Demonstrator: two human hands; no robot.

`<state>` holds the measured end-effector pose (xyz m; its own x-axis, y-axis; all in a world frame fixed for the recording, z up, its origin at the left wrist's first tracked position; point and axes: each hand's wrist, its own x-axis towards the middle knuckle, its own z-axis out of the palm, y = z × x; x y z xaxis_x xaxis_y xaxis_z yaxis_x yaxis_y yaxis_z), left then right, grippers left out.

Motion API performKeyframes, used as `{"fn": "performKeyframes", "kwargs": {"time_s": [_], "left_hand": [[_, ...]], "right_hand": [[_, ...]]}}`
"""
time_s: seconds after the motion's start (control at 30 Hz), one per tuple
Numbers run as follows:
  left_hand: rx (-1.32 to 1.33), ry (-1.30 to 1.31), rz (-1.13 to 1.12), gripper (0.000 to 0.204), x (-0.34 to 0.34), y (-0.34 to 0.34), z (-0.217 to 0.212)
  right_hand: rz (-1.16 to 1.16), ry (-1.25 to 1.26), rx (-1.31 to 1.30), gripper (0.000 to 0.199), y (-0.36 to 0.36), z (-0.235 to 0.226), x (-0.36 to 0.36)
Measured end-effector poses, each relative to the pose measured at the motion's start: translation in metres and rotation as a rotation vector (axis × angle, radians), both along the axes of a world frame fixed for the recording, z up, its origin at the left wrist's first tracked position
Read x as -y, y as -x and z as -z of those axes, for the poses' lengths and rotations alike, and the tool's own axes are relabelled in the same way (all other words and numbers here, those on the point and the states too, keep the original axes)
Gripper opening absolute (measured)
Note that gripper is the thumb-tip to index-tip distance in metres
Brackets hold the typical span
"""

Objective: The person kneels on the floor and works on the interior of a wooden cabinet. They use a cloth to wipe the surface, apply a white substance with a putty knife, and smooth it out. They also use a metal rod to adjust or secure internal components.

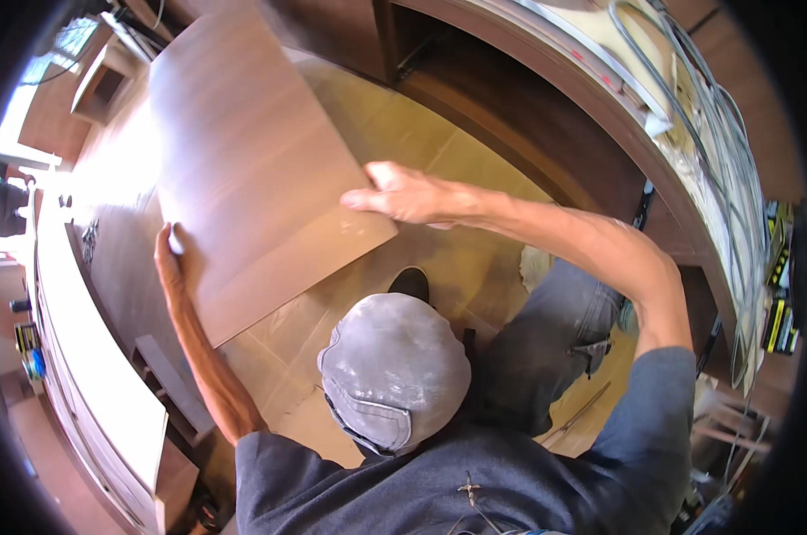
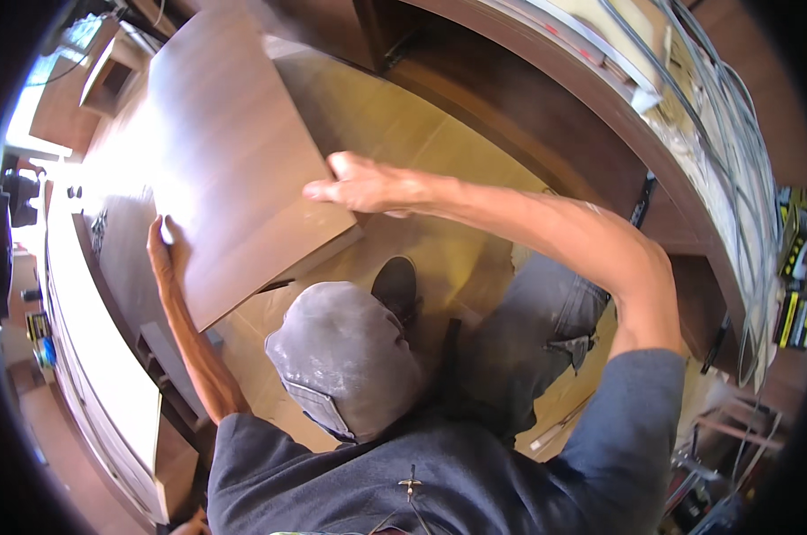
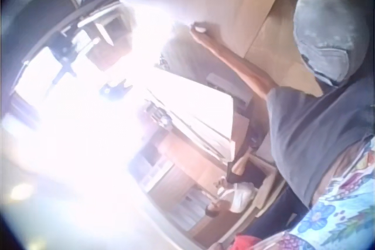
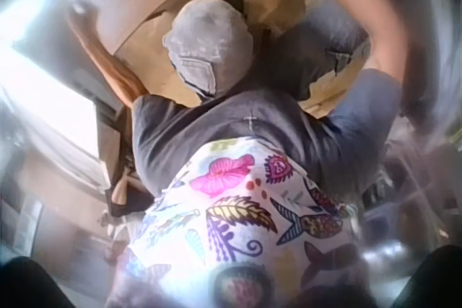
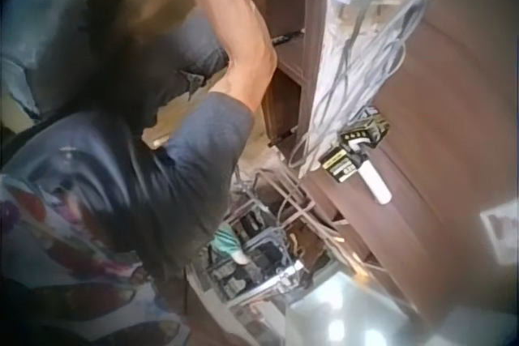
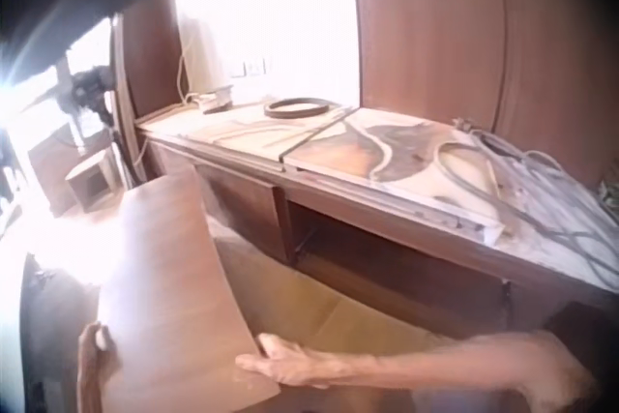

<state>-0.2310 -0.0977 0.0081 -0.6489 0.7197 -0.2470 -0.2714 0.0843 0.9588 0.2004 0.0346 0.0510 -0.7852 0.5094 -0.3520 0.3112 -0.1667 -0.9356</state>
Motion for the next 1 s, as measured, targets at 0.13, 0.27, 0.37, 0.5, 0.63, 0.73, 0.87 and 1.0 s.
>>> {"fn": "performKeyframes", "kwargs": {"time_s": [0.13, 0.27, 0.37, 0.5, 0.63, 0.73, 0.87, 1.0], "left_hand": [[0.038, 0.101, 0.09, 0.033, 0.011, 0.055, -0.01], [0.121, 0.234, -0.027, 0.039, 0.015, 0.008, -0.038], [0.01, 0.263, -0.001, 0.038, 0.015, 0.011, -0.045], [-0.18, 0.322, 0.102, 0.037, -0.007, 0.006, -0.034], [-0.952, 0.333, -0.05, 0.038, -0.009, 0.006, -0.039], [-1.443, 0.159, -0.035, 0.039, -0.021, -0.033, -0.051], [-1.44, -0.044, 0.453, 0.043, -0.067, -0.131, -0.083], [-1.715, -0.383, 0.937, 0.042, -0.138, -0.233, -0.135]], "right_hand": [[-0.035, -0.017, -0.09, 0.051, 0.037, 0.015, 0.021], [-0.19, 0.144, -0.042, 0.047, 0.055, 0.016, 0.033], [-0.197, 0.182, -0.087, 0.048, 0.063, 0.018, 0.037], [-0.449, -0.032, 0.084, 0.049, 0.031, -0.003, 0.011], [-0.437, -0.328, 0.227, 0.05, -0.001, -0.015, -0.045], [-0.375, -0.399, 0.374, 0.049, -0.099, -0.025, -0.06], [0.001, -0.384, 0.428, 0.065, -0.247, -0.062, 0.005], [0.617, -0.18, 0.254, 0.043, -0.354, -0.129, 0.127]]}}
